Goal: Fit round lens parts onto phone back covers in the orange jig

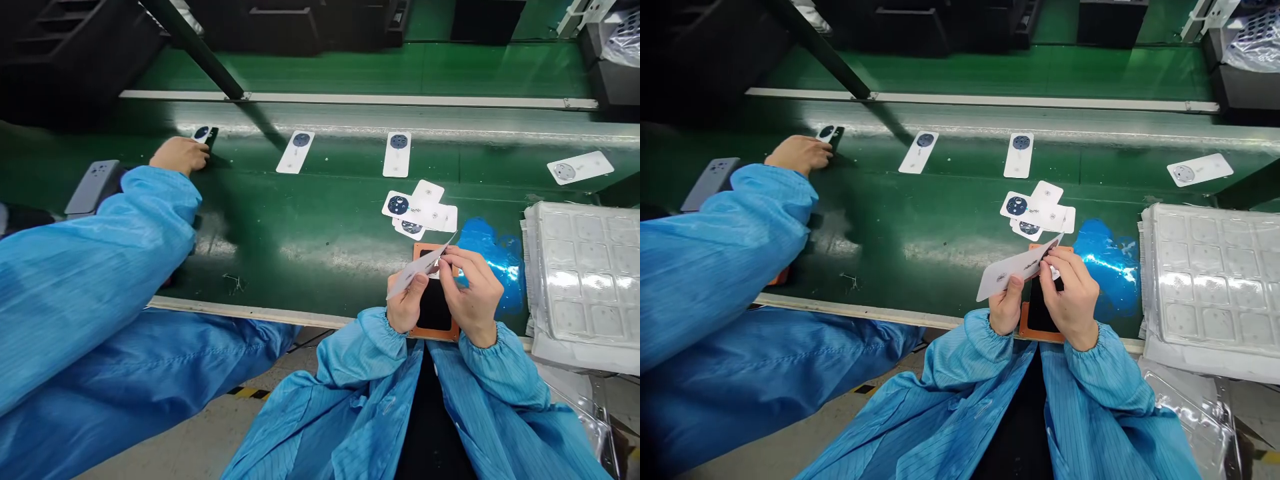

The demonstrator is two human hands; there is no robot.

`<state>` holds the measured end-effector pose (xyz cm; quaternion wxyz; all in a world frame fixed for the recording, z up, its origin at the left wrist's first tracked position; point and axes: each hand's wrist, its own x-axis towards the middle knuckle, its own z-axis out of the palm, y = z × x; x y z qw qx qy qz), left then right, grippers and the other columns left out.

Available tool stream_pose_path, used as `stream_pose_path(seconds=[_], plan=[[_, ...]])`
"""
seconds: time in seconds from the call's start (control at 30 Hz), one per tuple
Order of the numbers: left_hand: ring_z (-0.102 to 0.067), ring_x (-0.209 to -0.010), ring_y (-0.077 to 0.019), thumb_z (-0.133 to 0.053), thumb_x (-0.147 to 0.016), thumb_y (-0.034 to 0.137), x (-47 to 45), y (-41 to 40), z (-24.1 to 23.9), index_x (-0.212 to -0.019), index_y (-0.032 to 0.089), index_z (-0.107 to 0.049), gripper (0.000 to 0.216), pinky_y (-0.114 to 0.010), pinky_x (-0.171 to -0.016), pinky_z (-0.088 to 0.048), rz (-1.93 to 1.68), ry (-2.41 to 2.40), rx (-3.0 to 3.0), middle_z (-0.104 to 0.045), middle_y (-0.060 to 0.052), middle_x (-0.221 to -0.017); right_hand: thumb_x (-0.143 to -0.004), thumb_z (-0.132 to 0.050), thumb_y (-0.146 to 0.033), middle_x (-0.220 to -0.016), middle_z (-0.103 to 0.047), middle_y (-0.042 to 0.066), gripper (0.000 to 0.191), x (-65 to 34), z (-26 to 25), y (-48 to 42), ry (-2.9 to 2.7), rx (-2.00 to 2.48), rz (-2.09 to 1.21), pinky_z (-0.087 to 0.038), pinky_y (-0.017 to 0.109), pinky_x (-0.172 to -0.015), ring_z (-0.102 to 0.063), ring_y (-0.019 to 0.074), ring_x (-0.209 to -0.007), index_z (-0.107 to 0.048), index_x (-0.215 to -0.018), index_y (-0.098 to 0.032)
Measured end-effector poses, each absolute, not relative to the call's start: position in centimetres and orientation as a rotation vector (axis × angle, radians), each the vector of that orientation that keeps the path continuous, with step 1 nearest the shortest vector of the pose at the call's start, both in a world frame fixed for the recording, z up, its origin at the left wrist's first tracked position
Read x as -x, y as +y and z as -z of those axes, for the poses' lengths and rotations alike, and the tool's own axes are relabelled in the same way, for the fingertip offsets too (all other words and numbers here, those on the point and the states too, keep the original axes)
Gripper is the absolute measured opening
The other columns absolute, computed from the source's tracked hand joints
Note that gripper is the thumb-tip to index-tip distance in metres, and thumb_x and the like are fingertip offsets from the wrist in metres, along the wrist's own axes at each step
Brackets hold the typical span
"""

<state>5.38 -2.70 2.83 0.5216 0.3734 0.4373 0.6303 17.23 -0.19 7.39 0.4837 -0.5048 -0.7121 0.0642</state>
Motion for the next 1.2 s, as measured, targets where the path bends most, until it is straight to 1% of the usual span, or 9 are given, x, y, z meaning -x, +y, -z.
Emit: stream_pose_path(seconds=[0.13,0.33,0.5,0.63,0.73,0.87,0.93,1.07,1.2], plan=[[-0.074,-0.109,-0.0323,-0.064,-0.092,0.059,-5.4,-2.9,-3.1,-0.113,0.019,-0.080,0.048,-0.046,-0.102,-0.059,-1.514,1.068,-0.901,-0.078,-0.011,-0.116,-0.094,-0.061,-0.014,-0.102,-0.076,0.007,0.016,-17.2,-7.2,-0.1,-1.731,1.241,-0.160,-0.064,0.041,-0.088,-0.075,0.0229,-0.096,-0.071,-0.099,-0.025],[-0.067,-0.124,-0.0341,-0.067,-0.090,0.057,-5.4,-3.4,-3.5,-0.122,0.025,-0.077,0.046,-0.047,-0.114,-0.052,-1.452,1.071,-0.954,-0.075,-0.007,-0.126,-0.093,-0.059,-0.011,-0.096,-0.075,0.006,0.015,-16.3,-7.3,0.1,-1.718,1.269,-0.109,-0.062,0.037,-0.082,-0.074,0.0209,-0.091,-0.065,-0.092,-0.026],[-0.066,-0.125,-0.0336,-0.070,-0.088,0.058,-4.9,-2.9,-3.3,-0.118,0.021,-0.078,0.048,-0.046,-0.116,-0.050,-1.411,1.152,-0.848,-0.075,-0.009,-0.125,-0.088,-0.055,-0.012,-0.082,-0.068,0.004,0.015,-17.0,-6.3,1.3,-1.784,1.397,-0.080,-0.056,0.034,-0.072,-0.067,0.0200,-0.079,-0.057,-0.081,-0.025],[-0.072,-0.116,-0.0321,-0.069,-0.087,0.063,-3.2,-1.1,-3.4,-0.136,0.020,-0.063,0.065,-0.050,-0.101,-0.060,-1.420,1.090,-0.527,-0.073,-0.012,-0.129,-0.079,-0.058,-0.019,-0.078,-0.065,0.007,0.008,-23.4,-4.0,3.3,-1.747,1.881,-0.006,-0.050,0.036,-0.068,-0.061,0.0219,-0.072,-0.056,-0.072,-0.023],[-0.069,-0.121,-0.0327,-0.074,-0.086,0.056,-1.4,-0.4,-4.0,-0.142,0.022,-0.058,0.068,-0.051,-0.101,-0.061,-1.417,1.084,-0.496,-0.070,-0.013,-0.134,-0.080,-0.058,-0.021,-0.079,-0.065,0.014,0.009,-28.2,-2.5,4.1,-1.794,2.283,-0.012,-0.047,0.040,-0.068,-0.062,0.0276,-0.076,-0.063,-0.073,-0.020],[-0.064,-0.129,-0.0354,-0.076,-0.087,0.044,0.0,-0.6,-5.1,-0.123,0.018,-0.074,0.045,-0.048,-0.113,-0.053,-1.278,1.142,-0.890,-0.075,-0.011,-0.123,-0.084,-0.050,-0.017,-0.097,-0.067,0.018,0.024,-30.2,-2.4,3.6,-1.906,2.459,0.043,-0.045,0.039,-0.068,-0.064,0.0301,-0.083,-0.069,-0.099,-0.014],[-0.060,-0.135,-0.0342,-0.075,-0.089,0.036,0.2,-0.8,-5.4,-0.122,0.021,-0.076,0.036,-0.046,-0.121,-0.044,-1.131,1.069,-1.240,-0.073,-0.009,-0.130,-0.085,-0.048,-0.017,-0.101,-0.068,0.016,0.028,-30.1,-3.1,3.0,-1.907,2.395,0.093,-0.044,0.037,-0.066,-0.064,0.0274,-0.082,-0.067,-0.106,-0.015],[-0.052,-0.143,-0.0315,-0.062,-0.098,0.026,-0.2,-1.2,-4.4,-0.136,0.026,-0.066,0.039,-0.050,-0.121,-0.044,-0.870,0.987,-1.938,-0.061,-0.009,-0.148,-0.086,-0.050,-0.016,-0.097,-0.068,0.009,0.021,-29.5,-4.6,1.4,-1.939,2.013,0.072,-0.044,0.032,-0.063,-0.062,0.0214,-0.078,-0.065,-0.100,-0.018],[-0.050,-0.144,-0.0324,-0.048,-0.104,0.017,-0.7,-1.5,-2.4,-0.144,0.017,-0.054,0.041,-0.050,-0.112,-0.053,-0.631,1.055,-2.572,-0.057,-0.017,-0.150,-0.090,-0.052,-0.012,-0.093,-0.069,0.005,0.016,-28.4,-5.5,-0.2,-2.053,1.568,-0.196,-0.047,0.028,-0.058,-0.065,0.0180,-0.079,-0.065,-0.095,-0.021]])
